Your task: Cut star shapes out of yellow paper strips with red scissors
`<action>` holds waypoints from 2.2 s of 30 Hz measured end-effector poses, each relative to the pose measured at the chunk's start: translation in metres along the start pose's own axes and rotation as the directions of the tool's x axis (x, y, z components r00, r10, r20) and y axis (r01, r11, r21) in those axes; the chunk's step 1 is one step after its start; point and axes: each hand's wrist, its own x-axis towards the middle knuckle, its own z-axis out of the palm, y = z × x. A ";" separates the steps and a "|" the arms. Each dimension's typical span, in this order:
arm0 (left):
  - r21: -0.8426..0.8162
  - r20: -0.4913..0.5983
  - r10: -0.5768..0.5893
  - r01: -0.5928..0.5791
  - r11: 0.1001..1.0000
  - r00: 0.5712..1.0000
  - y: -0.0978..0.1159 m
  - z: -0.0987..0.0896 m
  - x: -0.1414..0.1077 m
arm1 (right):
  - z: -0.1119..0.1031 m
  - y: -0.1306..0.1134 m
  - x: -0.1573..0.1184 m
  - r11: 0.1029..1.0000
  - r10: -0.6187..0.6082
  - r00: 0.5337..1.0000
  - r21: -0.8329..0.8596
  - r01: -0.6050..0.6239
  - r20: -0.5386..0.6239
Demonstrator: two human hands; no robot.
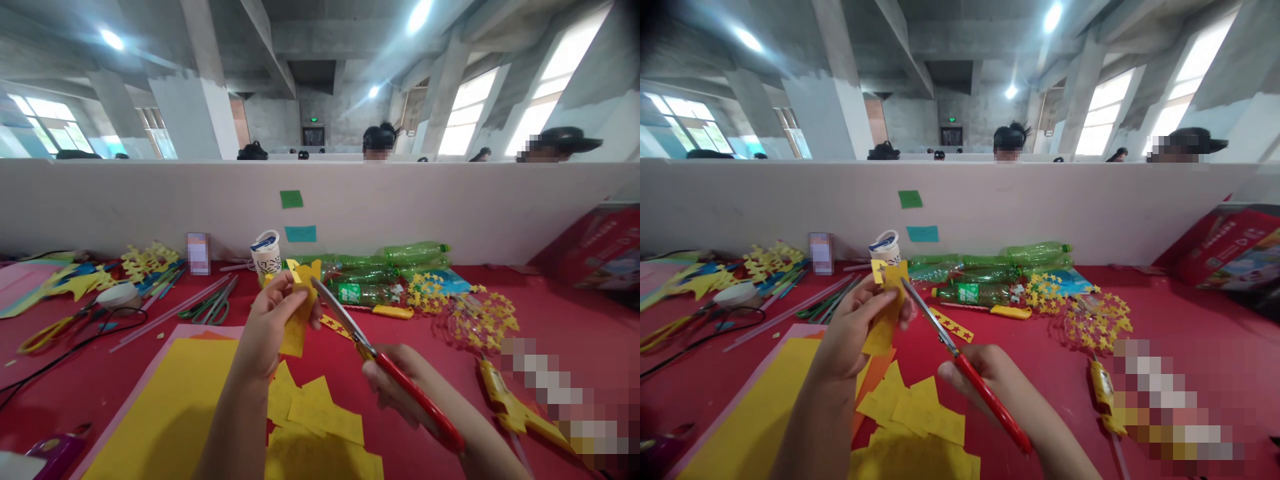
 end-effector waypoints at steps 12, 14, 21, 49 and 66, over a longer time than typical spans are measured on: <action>0.331 -0.135 0.000 0.045 0.943 0.991 0.008 0.002 -0.004 | -0.004 -0.001 0.000 0.998 -0.006 0.999 -0.057 0.009 0.039; 0.338 -0.148 0.001 0.049 0.940 0.989 0.008 0.003 -0.004 | -0.004 0.000 0.000 0.999 -0.024 0.999 -0.047 0.027 0.047; 0.243 -0.111 0.036 -0.008 0.970 0.993 0.005 -0.002 -0.002 | -0.004 -0.001 -0.001 0.996 -0.081 0.995 -0.026 0.083 0.066; 0.396 0.034 -0.163 0.136 0.908 0.986 0.016 -0.022 -0.006 | -0.005 0.003 0.001 0.997 0.041 0.994 -0.070 -0.034 0.096; 0.420 0.034 -0.170 0.140 0.897 0.985 0.014 -0.023 -0.005 | -0.007 0.008 0.003 0.998 0.050 0.992 -0.038 -0.046 0.113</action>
